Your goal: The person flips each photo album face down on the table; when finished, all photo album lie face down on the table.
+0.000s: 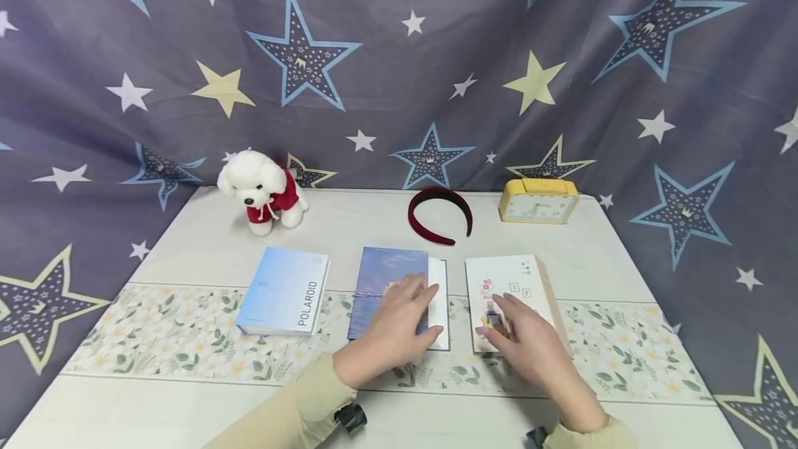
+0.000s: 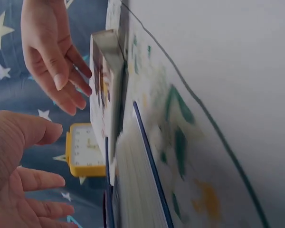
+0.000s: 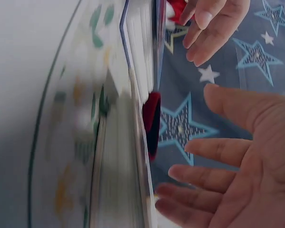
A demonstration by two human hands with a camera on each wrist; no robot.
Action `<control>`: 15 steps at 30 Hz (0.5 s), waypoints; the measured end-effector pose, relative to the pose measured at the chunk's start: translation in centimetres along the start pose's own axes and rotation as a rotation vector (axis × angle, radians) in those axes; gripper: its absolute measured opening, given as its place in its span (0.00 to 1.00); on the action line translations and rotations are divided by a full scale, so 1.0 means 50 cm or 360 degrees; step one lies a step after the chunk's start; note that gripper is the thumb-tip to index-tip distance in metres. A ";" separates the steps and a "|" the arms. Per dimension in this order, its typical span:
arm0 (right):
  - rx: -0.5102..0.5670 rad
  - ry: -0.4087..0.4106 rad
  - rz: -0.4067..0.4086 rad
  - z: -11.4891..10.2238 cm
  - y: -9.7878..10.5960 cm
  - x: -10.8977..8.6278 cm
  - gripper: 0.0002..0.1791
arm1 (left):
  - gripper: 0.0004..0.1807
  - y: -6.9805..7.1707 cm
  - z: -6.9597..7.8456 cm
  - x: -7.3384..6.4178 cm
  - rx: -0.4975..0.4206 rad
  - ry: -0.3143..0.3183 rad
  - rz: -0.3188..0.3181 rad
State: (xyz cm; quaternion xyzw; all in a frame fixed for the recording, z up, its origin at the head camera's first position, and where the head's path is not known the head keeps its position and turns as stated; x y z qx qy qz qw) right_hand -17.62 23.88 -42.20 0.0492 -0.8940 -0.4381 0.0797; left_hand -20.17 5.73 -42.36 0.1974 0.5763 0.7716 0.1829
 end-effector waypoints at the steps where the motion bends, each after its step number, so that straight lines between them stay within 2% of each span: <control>1: 0.0035 0.0015 -0.0015 -0.006 -0.007 0.005 0.33 | 0.37 0.000 -0.009 -0.005 -0.0001 0.0025 -0.0004; 9: 0.0350 0.0028 -0.0227 -0.049 -0.068 0.037 0.34 | 0.48 -0.003 -0.075 -0.043 -0.0010 0.0237 0.0008; 12: 0.0519 0.0010 -0.0285 -0.060 -0.091 0.044 0.35 | 0.51 -0.010 -0.094 -0.053 -0.0010 0.0280 0.0013; 15: 0.0648 -0.0039 -0.0319 -0.066 -0.111 0.051 0.35 | 0.52 -0.018 -0.106 -0.064 -0.0079 0.0305 0.0006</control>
Point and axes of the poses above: each hand's wrist, its own x-axis towards the middle knuckle, its own y-axis out of the back of the hand, z = x × y, the point moved 8 cm from there along x, towards the middle knuckle, and after that the axes turned 6 degrees about x, right-handed, at the moved point
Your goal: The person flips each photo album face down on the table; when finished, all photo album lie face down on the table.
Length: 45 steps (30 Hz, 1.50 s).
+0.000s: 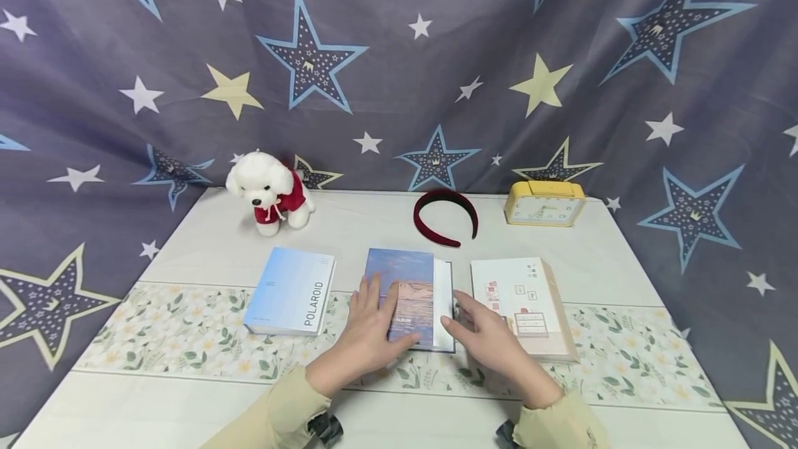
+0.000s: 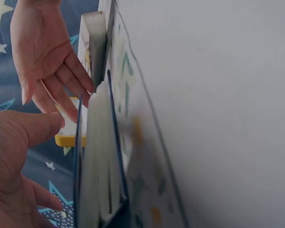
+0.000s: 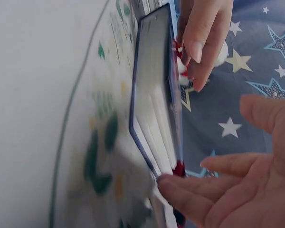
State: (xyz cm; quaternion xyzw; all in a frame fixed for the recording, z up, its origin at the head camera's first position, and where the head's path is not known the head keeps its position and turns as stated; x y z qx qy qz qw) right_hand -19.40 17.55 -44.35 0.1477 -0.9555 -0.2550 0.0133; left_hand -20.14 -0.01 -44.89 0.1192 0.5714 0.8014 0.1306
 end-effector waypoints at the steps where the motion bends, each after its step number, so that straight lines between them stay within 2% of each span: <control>1: 0.0038 -0.0019 0.0001 0.001 -0.004 0.003 0.36 | 0.52 -0.002 -0.004 -0.002 -0.0028 0.0008 -0.0011; 5: 0.0156 -0.0115 0.0022 0.009 -0.017 0.010 0.36 | 0.52 -0.007 -0.013 -0.011 -0.0116 0.0030 -0.0048; 12: 0.0348 -0.0336 0.0027 0.018 -0.033 0.011 0.35 | 0.50 -0.011 -0.026 -0.015 -0.0167 0.0060 -0.0038; 16: 0.0626 -0.0447 0.0051 0.023 -0.037 0.007 0.33 | 0.50 -0.016 -0.032 -0.015 -0.0218 0.0078 -0.0055; 20: 0.0959 -0.0462 0.0109 0.020 -0.033 0.008 0.31 | 0.50 -0.020 -0.035 -0.014 -0.0279 0.0079 -0.0067; 23: 0.1108 -0.0457 0.0153 0.020 -0.026 0.011 0.29 | 0.50 -0.023 -0.037 -0.013 -0.0333 0.0083 -0.0073; 31: 0.1233 -0.0523 0.0212 0.030 -0.019 0.015 0.28 | 0.50 -0.021 -0.043 -0.011 -0.0452 0.0069 -0.0060; 36: 0.1309 -0.0474 0.0302 0.028 -0.009 0.012 0.30 | 0.50 -0.019 -0.049 -0.011 -0.0554 0.0088 -0.0063; 40: 0.1320 -0.0389 0.0362 0.015 0.002 0.011 0.32 | 0.51 -0.021 -0.061 -0.010 -0.0722 0.0155 -0.0075; 45: 0.1290 -0.0336 0.0322 -0.008 0.005 0.007 0.34 | 0.52 -0.034 -0.076 -0.009 -0.1013 0.0258 -0.0134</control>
Point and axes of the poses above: each hand's wrist, its own x-axis towards the middle knuckle, its own y-axis out of the back of the hand, z = x × y, the point moved 8 cm from there along x, towards the middle knuckle, and after that the axes turned 6 degrees about x, right-handed, at the moved point
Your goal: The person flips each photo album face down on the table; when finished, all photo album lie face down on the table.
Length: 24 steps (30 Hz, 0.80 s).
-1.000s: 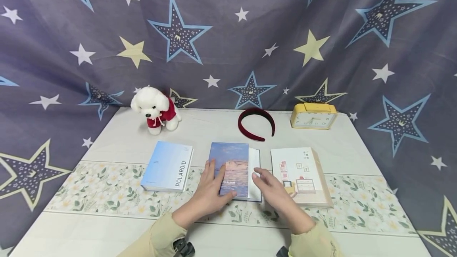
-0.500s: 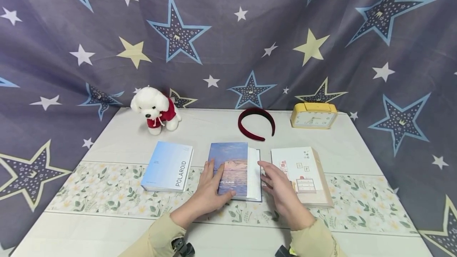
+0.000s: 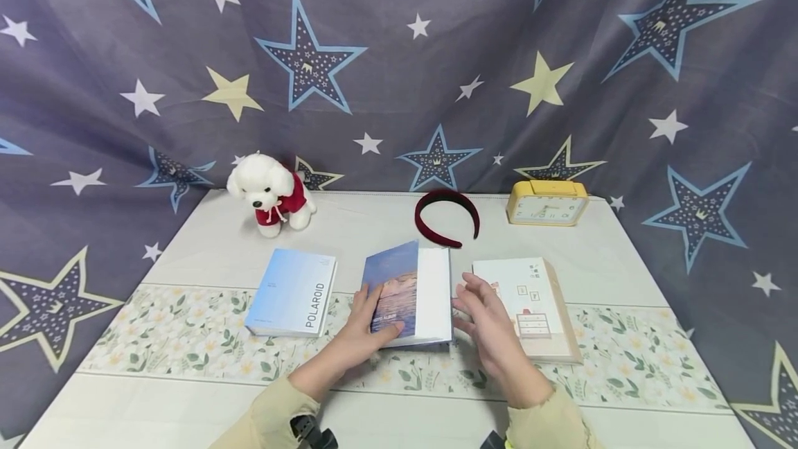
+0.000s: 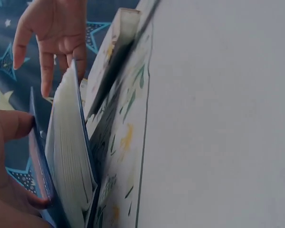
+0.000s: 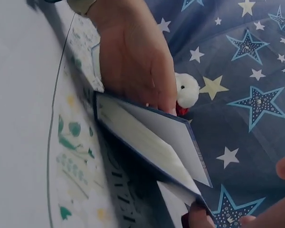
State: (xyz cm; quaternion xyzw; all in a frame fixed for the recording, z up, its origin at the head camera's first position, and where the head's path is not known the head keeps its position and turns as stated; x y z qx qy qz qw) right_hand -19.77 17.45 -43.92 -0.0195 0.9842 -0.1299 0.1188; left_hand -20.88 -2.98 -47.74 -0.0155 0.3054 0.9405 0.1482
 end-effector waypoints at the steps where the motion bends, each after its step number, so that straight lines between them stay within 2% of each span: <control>1: 0.0004 -0.0009 -0.0007 -0.001 -0.003 -0.002 0.35 | 0.52 -0.001 -0.003 0.000 -0.0060 0.0023 -0.0010; 5: 0.0067 -0.0057 -0.0080 -0.002 -0.020 -0.010 0.36 | 0.51 0.001 -0.009 -0.001 -0.0270 0.0122 -0.0038; 10: 0.0133 -0.0029 -0.0283 -0.010 -0.047 -0.018 0.37 | 0.51 0.006 -0.010 -0.007 -0.0539 0.0197 -0.0056; 18: 0.0145 0.0110 -0.0554 -0.021 -0.085 -0.029 0.35 | 0.53 0.008 0.007 -0.008 -0.0915 0.0110 -0.0112; 24: 0.0039 0.0204 -0.0675 -0.015 -0.110 -0.032 0.33 | 0.53 0.007 0.019 -0.007 -0.1148 0.0096 -0.0191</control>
Point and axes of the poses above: each hand's wrist, its own x-axis towards the middle knuckle, its own y-axis out of the back of the hand, z = x × y, the point moved 8 cm from there along x, towards the middle knuckle, and after that the axes turned 6 degrees about x, right-handed, at the moved point
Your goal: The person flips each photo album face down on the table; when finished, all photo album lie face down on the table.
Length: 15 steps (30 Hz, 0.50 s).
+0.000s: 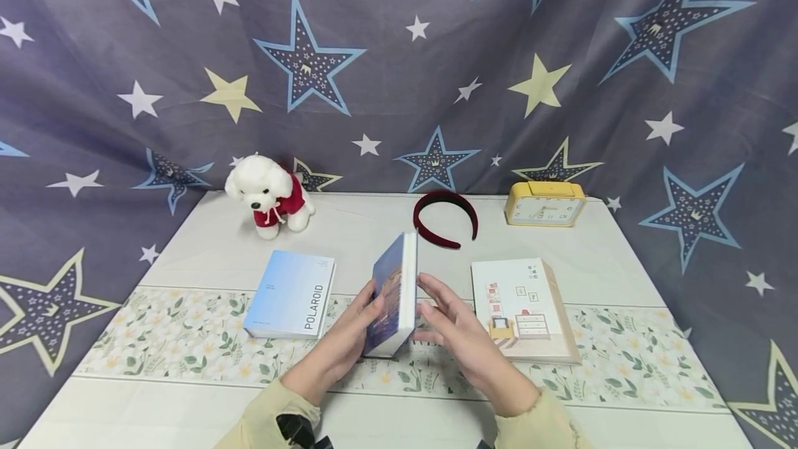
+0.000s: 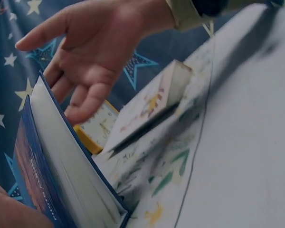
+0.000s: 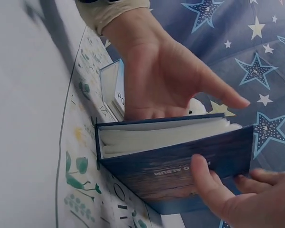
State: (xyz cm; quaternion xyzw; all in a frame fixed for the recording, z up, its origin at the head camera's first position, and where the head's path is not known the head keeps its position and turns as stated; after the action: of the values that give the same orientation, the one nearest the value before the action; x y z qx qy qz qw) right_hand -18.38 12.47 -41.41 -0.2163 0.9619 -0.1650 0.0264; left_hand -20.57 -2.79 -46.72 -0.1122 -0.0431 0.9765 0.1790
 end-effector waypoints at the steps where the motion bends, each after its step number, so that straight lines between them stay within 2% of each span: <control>1: -0.0026 0.0003 -0.0016 0.002 -0.003 0.001 0.32 | 0.53 -0.001 0.002 0.000 -0.0035 0.0002 -0.0011; 8: -0.0229 -0.0008 -0.0123 0.017 -0.027 0.001 0.32 | 0.53 -0.005 0.025 -0.004 -0.0142 -0.0035 -0.0097; 15: -0.0518 0.0109 -0.0197 0.026 -0.052 0.003 0.38 | 0.55 -0.004 0.055 -0.010 -0.0226 -0.0136 -0.0241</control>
State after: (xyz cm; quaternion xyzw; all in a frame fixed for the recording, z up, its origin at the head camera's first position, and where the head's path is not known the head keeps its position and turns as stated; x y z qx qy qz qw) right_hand -17.29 9.80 -41.77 -0.2707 0.9611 -0.0155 -0.0519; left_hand -20.68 -2.93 -43.94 -0.0791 -0.1283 0.9585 0.2419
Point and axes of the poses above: each hand's wrist, its own x-axis towards the middle knuckle, its own y-axis out of the back of the hand, z = x × y, the point moved 8 cm from there along x, towards the middle knuckle, and after that the axes turned 6 degrees about x, right-handed, at the moved point
